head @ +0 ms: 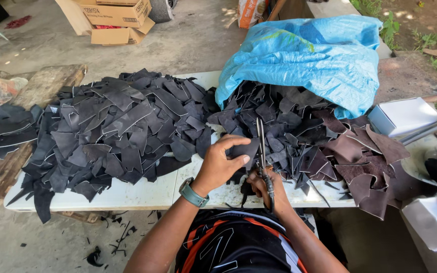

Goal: The person repeatedly picks up dark leather pieces from a pile and cuts them into smaller pieces using shears. The cut pieces are placed back onto the table, accumulating in a growing pile throughout the clip.

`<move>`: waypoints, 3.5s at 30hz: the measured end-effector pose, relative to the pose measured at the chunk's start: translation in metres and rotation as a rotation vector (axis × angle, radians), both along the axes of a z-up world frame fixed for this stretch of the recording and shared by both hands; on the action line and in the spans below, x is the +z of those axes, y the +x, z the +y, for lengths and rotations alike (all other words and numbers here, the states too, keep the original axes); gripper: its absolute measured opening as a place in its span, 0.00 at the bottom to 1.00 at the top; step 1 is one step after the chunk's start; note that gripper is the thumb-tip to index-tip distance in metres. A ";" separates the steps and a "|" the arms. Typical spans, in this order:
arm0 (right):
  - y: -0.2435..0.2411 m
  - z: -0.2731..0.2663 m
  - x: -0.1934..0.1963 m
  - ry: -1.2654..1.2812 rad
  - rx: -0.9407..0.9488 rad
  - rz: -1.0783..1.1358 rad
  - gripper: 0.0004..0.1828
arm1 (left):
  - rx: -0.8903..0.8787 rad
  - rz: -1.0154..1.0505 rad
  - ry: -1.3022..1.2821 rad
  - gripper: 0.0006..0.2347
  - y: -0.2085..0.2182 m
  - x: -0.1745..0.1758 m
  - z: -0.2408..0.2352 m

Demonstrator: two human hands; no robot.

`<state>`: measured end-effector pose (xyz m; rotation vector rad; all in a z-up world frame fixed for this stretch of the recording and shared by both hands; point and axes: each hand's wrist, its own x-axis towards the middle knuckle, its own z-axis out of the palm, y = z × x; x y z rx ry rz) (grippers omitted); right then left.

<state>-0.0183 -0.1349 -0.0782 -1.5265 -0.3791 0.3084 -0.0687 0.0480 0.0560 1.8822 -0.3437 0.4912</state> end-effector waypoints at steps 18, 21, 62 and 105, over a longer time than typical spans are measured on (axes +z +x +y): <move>0.005 -0.008 0.001 0.002 -0.088 -0.115 0.14 | -0.022 0.108 -0.242 0.15 -0.006 -0.009 -0.050; 0.002 -0.009 -0.003 0.088 -0.101 0.060 0.12 | 0.022 0.088 -0.237 0.15 -0.006 -0.015 -0.048; 0.022 -0.082 -0.002 -0.006 -0.087 0.045 0.18 | 0.013 -0.044 0.360 0.05 0.155 -0.042 0.022; 0.019 -0.008 0.059 0.434 -0.035 0.100 0.13 | -0.074 0.099 -0.329 0.19 0.024 0.008 -0.026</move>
